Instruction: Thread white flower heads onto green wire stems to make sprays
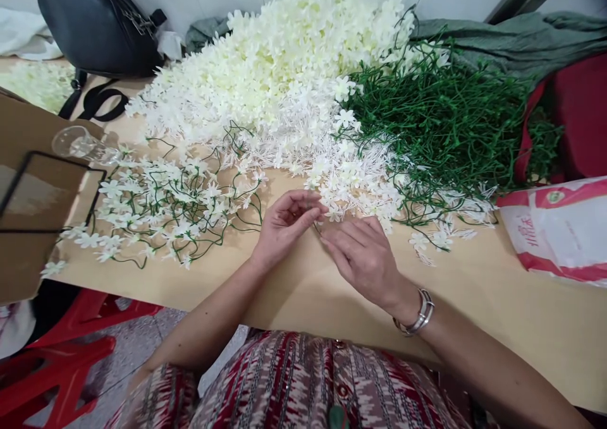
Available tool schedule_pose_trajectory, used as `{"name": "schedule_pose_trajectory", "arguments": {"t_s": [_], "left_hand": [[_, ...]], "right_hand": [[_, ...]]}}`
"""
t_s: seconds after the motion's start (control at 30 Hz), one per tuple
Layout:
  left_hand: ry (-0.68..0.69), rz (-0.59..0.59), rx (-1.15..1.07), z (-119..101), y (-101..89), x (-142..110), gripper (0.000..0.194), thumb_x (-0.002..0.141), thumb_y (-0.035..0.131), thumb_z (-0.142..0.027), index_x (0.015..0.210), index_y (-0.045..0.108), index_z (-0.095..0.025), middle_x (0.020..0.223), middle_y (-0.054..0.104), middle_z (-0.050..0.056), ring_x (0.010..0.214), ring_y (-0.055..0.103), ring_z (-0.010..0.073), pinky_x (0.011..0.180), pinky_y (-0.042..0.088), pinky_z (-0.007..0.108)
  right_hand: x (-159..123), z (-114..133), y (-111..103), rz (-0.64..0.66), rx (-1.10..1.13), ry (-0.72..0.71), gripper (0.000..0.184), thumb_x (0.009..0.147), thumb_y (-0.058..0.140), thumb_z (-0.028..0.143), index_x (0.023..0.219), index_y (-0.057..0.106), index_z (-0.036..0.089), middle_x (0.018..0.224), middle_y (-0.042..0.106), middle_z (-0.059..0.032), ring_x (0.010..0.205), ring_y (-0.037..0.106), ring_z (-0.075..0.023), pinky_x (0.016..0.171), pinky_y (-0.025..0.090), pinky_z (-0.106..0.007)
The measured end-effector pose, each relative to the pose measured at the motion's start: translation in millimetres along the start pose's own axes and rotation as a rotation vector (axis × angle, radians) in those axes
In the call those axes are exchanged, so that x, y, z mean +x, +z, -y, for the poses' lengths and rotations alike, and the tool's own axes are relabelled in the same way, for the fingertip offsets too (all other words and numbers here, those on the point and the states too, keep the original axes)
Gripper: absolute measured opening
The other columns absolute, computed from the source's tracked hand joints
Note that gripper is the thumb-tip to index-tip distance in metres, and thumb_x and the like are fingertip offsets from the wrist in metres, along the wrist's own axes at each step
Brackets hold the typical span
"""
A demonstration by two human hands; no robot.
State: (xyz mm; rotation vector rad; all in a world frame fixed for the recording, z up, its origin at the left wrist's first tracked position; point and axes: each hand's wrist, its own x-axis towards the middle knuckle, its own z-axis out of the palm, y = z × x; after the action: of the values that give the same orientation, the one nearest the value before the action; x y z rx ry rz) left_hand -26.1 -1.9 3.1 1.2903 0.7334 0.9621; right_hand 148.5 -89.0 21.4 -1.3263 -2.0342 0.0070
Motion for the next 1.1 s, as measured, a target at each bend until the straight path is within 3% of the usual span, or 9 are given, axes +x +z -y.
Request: {"name": "schedule_pose_trajectory", "arguments": {"t_s": [0.13, 0.27, 0.4, 0.57, 0.7, 0.77, 0.83, 0.97, 1.1], "left_hand": [[0.007, -0.002, 0.009, -0.2, -3.0, 1.5, 0.038, 0.099, 0.076, -0.05, 0.124, 0.078, -0.022, 0.1, 0.084, 0.008, 0.076, 0.077, 0.0136, 0.07, 0.061, 0.025], [0.041, 0.043, 0.037, 4.6, -1.9, -0.2, 0.042, 0.101, 0.073, -0.05, 0.136, 0.074, -0.026, 0.109, 0.083, 0.009, 0.063, 0.067, 0.0095, 0.059, 0.058, 0.023], [0.036, 0.125, 0.041, 6.4, 2.3, -3.5, 0.044, 0.103, 0.07, -0.049, 0.14, 0.072, -0.026, 0.105, 0.082, 0.008, 0.06, 0.063, 0.0084, 0.057, 0.058, 0.022], [0.07, 0.206, 0.147, -1.1, 1.9, -5.8, 0.032, 0.107, 0.065, -0.041, 0.132, 0.077, -0.025, 0.086, 0.08, 0.003, 0.06, 0.066, 0.0092, 0.059, 0.058, 0.02], [0.287, 0.391, 0.473, -1.0, 2.5, -4.6, 0.021, 0.104, 0.071, -0.038, 0.113, 0.083, -0.024, 0.092, 0.084, 0.007, 0.08, 0.078, 0.016, 0.077, 0.064, 0.027], [0.416, 0.401, 0.566, 2.2, 5.5, -4.4, 0.021, 0.1, 0.076, -0.041, 0.112, 0.083, -0.025, 0.103, 0.085, 0.009, 0.093, 0.08, 0.0192, 0.088, 0.065, 0.032], [0.413, 0.328, 0.551, 4.5, 9.5, -5.6, 0.029, 0.099, 0.076, -0.043, 0.121, 0.079, -0.024, 0.109, 0.084, 0.01, 0.098, 0.08, 0.0197, 0.089, 0.064, 0.033], [0.116, 0.192, 0.298, 2.5, 14.3, -8.7, 0.041, 0.105, 0.067, -0.046, 0.139, 0.071, -0.023, 0.108, 0.084, 0.009, 0.09, 0.078, 0.0162, 0.08, 0.062, 0.027], [-0.069, 0.155, 0.103, 1.7, 11.4, -5.1, 0.036, 0.099, 0.073, -0.053, 0.115, 0.082, -0.022, 0.1, 0.083, 0.006, 0.083, 0.075, 0.0154, 0.075, 0.062, 0.027]], "right_hand": [[4.0, -11.3, -8.9, -0.044, 0.238, 0.129, 0.009, 0.109, 0.061, 0.028, 0.114, 0.069, 0.026, 0.099, 0.079, -0.0031, 0.091, 0.071, -0.0226, 0.081, 0.05, -0.041], [5.9, -42.1, -4.7, -0.138, -0.027, 0.281, 0.012, 0.104, 0.065, 0.03, 0.113, 0.072, 0.024, 0.105, 0.075, -0.01, 0.099, 0.067, -0.0311, 0.088, 0.05, -0.05], [2.4, -65.7, 4.2, -0.051, -0.128, 0.34, 0.008, 0.1, 0.065, 0.023, 0.097, 0.072, 0.025, 0.098, 0.072, -0.0091, 0.094, 0.063, -0.0312, 0.086, 0.05, -0.051], [1.1, -69.1, -2.7, -0.191, 0.046, 0.416, 0.014, 0.101, 0.066, 0.028, 0.088, 0.07, 0.025, 0.084, 0.073, -0.0028, 0.079, 0.066, -0.0233, 0.076, 0.054, -0.042], [4.2, -66.9, -8.3, -0.333, 0.285, 0.596, 0.012, 0.096, 0.075, 0.036, 0.095, 0.074, 0.024, 0.083, 0.075, -0.0021, 0.07, 0.068, -0.0201, 0.065, 0.056, -0.038], [5.5, -63.4, -8.2, -0.395, 0.374, 0.61, 0.012, 0.094, 0.078, 0.038, 0.095, 0.074, 0.026, 0.081, 0.075, -0.0028, 0.066, 0.069, -0.021, 0.06, 0.056, -0.039], [5.3, -56.2, -7.0, -0.428, 0.355, 0.549, 0.01, 0.095, 0.079, 0.037, 0.094, 0.075, 0.028, 0.08, 0.076, -0.0031, 0.066, 0.07, -0.0222, 0.06, 0.058, -0.04], [-1.7, -35.3, -2.4, -0.308, 0.129, 0.173, 0.005, 0.1, 0.075, 0.027, 0.103, 0.075, 0.031, 0.09, 0.081, 0.0016, 0.081, 0.076, -0.0216, 0.074, 0.059, -0.041], [-8.1, -23.2, 2.1, -0.158, 0.074, -0.081, 0.022, 0.103, 0.07, 0.019, 0.118, 0.072, 0.034, 0.106, 0.084, 0.0018, 0.094, 0.078, -0.0214, 0.082, 0.055, -0.043]]}}
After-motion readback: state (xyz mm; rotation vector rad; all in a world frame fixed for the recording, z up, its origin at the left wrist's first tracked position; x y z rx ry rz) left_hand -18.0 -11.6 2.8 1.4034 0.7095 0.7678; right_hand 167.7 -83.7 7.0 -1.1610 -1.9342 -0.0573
